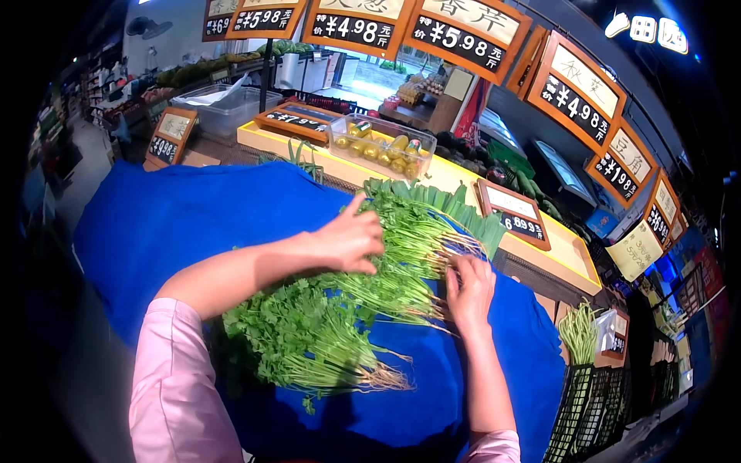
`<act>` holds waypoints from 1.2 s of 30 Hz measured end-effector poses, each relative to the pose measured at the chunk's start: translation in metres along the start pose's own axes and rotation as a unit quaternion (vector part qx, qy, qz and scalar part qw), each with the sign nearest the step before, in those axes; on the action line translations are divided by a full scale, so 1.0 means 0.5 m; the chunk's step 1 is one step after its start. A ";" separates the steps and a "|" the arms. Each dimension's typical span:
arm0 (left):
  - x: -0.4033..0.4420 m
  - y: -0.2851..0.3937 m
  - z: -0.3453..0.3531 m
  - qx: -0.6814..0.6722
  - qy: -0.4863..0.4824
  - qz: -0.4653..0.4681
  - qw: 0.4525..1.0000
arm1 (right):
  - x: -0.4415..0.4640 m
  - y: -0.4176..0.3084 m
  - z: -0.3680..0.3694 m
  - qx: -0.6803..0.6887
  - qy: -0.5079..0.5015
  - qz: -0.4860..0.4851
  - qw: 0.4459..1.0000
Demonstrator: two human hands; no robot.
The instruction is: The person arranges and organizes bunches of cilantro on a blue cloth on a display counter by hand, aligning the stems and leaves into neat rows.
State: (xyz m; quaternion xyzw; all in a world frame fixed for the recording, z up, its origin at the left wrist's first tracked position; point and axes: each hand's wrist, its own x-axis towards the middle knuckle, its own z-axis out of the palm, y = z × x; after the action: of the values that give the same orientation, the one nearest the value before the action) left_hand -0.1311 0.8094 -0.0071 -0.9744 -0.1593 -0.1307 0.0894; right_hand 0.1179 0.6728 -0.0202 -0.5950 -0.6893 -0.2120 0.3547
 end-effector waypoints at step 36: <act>-0.013 -0.002 -0.003 -0.070 -0.135 -0.180 0.972 | -0.056 0.056 0.023 -0.003 -0.075 0.018 0.997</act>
State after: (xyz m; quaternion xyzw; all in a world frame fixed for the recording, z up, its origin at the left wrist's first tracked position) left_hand -0.1378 0.8082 -0.0073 -0.9421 -0.3335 -0.0226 -0.0265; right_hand 0.1435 0.6678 -0.0522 -0.6228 -0.7023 -0.1627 0.3042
